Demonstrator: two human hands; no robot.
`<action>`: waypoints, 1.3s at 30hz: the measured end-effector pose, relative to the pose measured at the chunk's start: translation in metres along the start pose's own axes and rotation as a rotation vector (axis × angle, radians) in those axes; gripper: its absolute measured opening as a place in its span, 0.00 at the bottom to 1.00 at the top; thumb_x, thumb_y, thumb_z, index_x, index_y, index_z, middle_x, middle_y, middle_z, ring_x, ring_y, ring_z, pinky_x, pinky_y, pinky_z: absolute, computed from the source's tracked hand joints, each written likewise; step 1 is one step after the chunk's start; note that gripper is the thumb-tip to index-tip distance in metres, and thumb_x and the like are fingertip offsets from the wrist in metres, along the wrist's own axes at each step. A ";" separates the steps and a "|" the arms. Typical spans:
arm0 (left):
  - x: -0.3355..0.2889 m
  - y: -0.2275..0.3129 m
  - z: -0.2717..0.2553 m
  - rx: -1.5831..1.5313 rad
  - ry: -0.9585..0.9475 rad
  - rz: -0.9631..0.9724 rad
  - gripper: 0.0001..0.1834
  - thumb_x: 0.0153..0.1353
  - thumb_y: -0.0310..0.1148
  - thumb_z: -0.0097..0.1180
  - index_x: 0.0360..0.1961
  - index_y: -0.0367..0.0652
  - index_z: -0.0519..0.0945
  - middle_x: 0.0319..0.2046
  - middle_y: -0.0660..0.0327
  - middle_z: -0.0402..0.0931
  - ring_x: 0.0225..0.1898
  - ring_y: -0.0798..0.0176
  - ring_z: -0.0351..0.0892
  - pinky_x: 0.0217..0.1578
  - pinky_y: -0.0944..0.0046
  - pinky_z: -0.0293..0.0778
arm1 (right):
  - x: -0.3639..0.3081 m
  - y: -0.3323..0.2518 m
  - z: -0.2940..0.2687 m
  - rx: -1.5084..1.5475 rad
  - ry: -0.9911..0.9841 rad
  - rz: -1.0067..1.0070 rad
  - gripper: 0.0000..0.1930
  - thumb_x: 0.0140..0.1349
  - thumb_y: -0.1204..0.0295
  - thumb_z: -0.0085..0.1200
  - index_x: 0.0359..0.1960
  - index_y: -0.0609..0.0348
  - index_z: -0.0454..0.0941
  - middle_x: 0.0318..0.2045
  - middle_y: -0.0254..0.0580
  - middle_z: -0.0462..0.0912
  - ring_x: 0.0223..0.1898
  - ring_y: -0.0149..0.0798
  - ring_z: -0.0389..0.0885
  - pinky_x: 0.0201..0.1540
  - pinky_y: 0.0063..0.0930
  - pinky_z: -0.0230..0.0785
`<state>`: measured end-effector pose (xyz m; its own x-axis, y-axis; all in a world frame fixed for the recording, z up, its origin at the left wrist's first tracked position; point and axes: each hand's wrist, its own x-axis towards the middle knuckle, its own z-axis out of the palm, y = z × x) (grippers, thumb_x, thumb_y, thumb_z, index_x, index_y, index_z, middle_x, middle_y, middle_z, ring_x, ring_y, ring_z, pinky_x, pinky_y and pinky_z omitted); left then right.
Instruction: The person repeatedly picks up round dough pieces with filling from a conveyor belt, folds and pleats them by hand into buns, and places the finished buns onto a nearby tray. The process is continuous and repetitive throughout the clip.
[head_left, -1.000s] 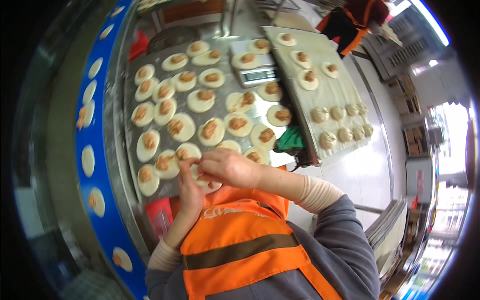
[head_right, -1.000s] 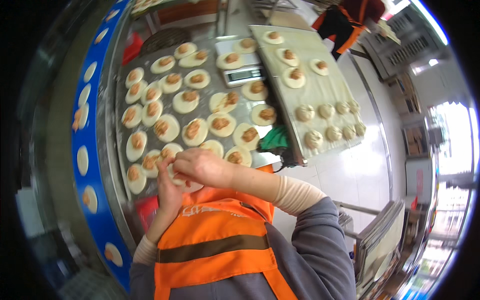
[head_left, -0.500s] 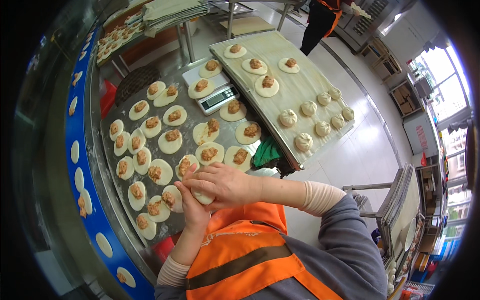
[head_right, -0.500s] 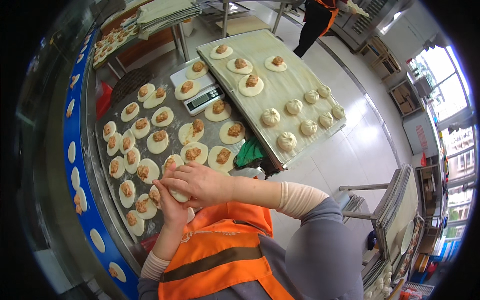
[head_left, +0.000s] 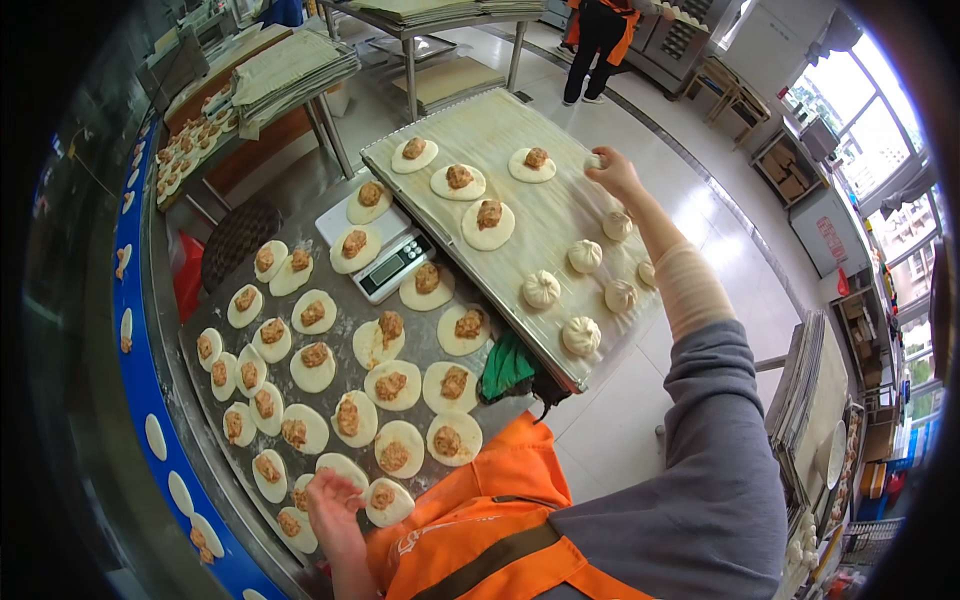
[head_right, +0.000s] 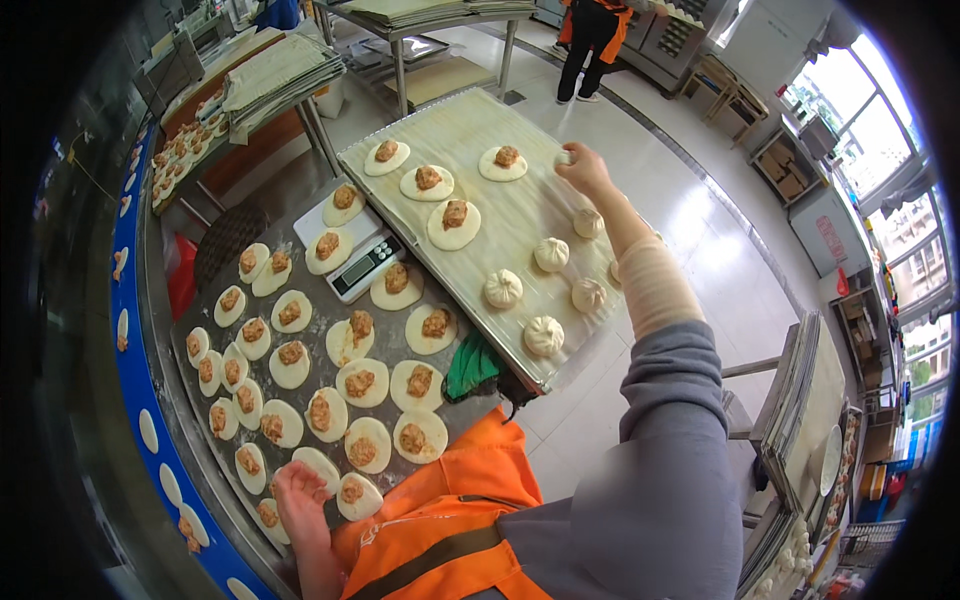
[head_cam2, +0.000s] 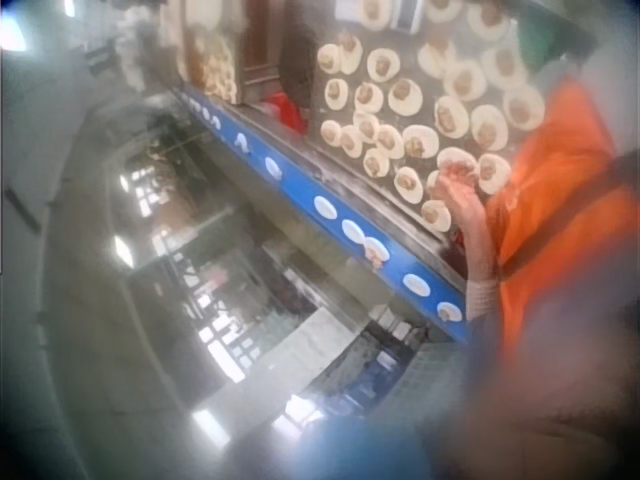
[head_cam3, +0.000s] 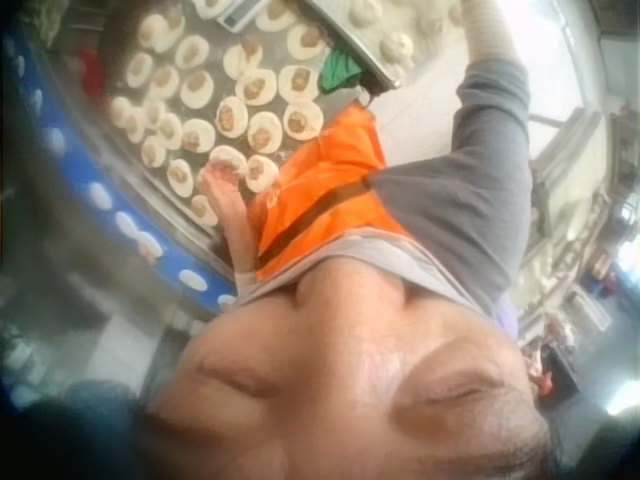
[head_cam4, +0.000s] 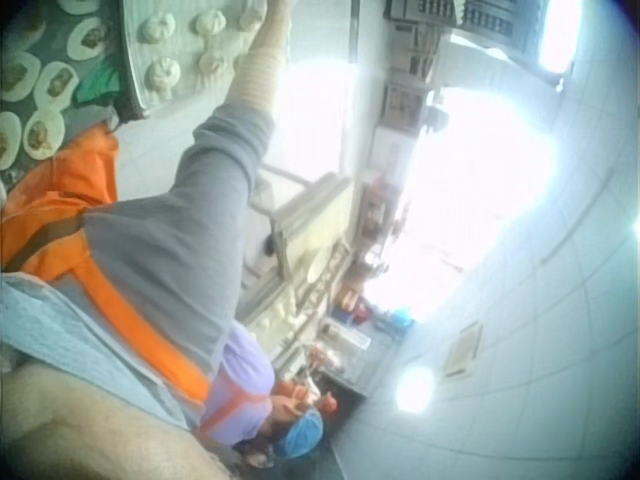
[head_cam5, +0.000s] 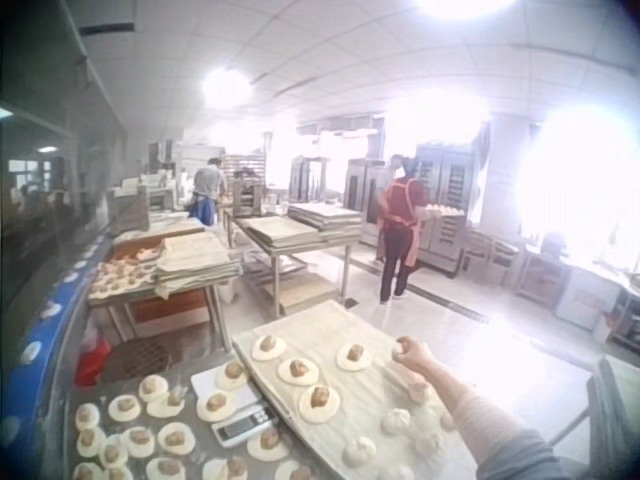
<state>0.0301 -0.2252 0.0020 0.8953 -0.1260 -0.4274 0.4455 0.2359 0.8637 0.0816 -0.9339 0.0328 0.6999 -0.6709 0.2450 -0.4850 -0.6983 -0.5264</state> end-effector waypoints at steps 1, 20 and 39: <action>-0.002 0.001 -0.006 0.021 0.055 0.007 0.23 0.73 0.52 0.41 0.49 0.42 0.73 0.35 0.61 0.76 0.32 0.64 0.77 0.31 0.67 0.74 | 0.009 0.009 -0.001 -0.085 -0.002 0.007 0.29 0.49 0.62 0.62 0.56 0.52 0.76 0.45 0.51 0.84 0.49 0.51 0.82 0.52 0.40 0.73; -0.049 0.027 -0.274 0.825 1.001 0.510 0.12 0.68 0.31 0.54 0.51 0.42 0.76 0.39 0.64 0.77 0.36 0.72 0.74 0.34 0.72 0.71 | 0.039 -0.049 0.037 0.007 -0.147 -0.641 0.24 0.71 0.62 0.50 0.67 0.45 0.67 0.67 0.35 0.67 0.68 0.40 0.64 0.66 0.44 0.57; -0.130 0.045 -0.403 1.032 0.765 0.023 0.26 0.59 0.42 0.63 0.55 0.39 0.77 0.45 0.52 0.81 0.47 0.56 0.80 0.48 0.60 0.76 | -0.143 -0.322 0.098 0.087 -0.585 -0.965 0.18 0.65 0.81 0.51 0.56 0.56 0.75 0.59 0.39 0.76 0.61 0.40 0.73 0.61 0.30 0.64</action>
<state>-0.0628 0.1906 -0.0111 0.8324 0.5316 -0.1567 0.5247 -0.6646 0.5320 0.1890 -0.5882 0.0872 0.9107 0.3750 0.1733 0.4131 -0.8257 -0.3842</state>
